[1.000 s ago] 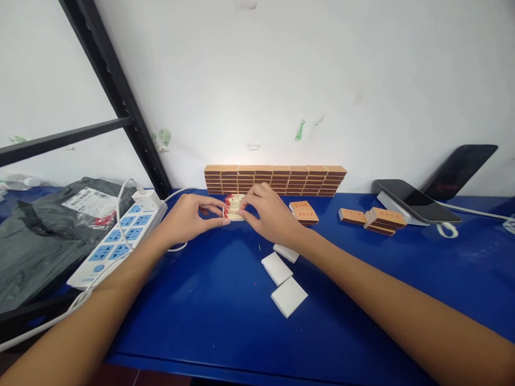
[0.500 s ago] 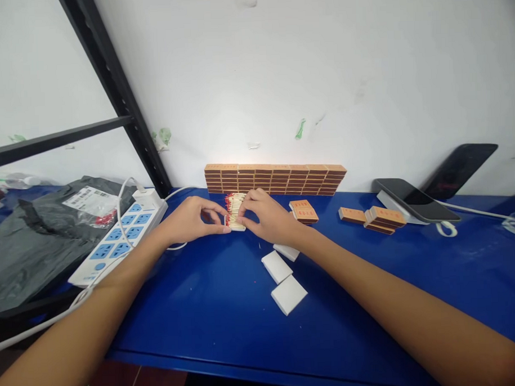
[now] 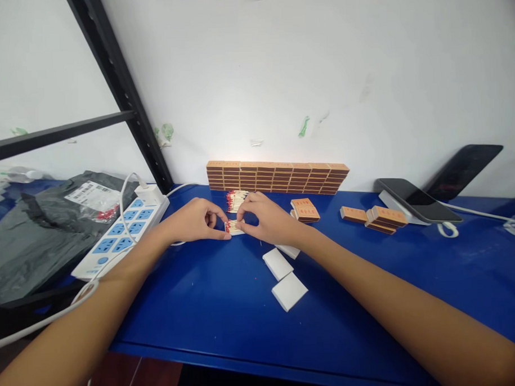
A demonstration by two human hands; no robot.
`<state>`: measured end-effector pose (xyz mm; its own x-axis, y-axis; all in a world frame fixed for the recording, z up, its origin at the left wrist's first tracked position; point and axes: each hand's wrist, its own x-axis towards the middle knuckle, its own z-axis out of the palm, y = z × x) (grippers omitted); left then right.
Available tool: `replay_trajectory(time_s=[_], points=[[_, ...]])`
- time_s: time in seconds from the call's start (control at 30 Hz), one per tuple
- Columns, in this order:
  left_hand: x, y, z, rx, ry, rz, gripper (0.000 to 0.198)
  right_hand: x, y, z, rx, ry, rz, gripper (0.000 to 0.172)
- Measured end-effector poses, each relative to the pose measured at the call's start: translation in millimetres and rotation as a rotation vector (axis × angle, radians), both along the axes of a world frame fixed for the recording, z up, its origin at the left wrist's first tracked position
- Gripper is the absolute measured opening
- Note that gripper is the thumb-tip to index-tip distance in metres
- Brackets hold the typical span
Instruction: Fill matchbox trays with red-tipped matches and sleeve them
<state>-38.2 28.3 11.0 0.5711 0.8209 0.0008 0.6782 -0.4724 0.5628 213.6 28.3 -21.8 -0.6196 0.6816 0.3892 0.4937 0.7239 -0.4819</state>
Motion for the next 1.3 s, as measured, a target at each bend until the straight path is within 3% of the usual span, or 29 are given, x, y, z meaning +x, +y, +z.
replay_trajectory(time_s=[0.33, 0.9, 1.3], points=[[2.2, -1.2, 0.5, -0.001, 0.02, 0.012, 0.046, -2.0, 3.3, -5.3, 0.037, 0.013, -0.04, 0.008], [0.0, -0.9, 1.5, -0.015, 0.013, 0.0, 0.044, -1.9, -0.7, -1.9, -0.004, -0.019, 0.056, 0.012], [-4.4, 2.2, 2.7, 0.018, 0.024, 0.013, 0.04, -4.3, 4.4, -0.4, 0.004, 0.051, -0.034, 0.008]])
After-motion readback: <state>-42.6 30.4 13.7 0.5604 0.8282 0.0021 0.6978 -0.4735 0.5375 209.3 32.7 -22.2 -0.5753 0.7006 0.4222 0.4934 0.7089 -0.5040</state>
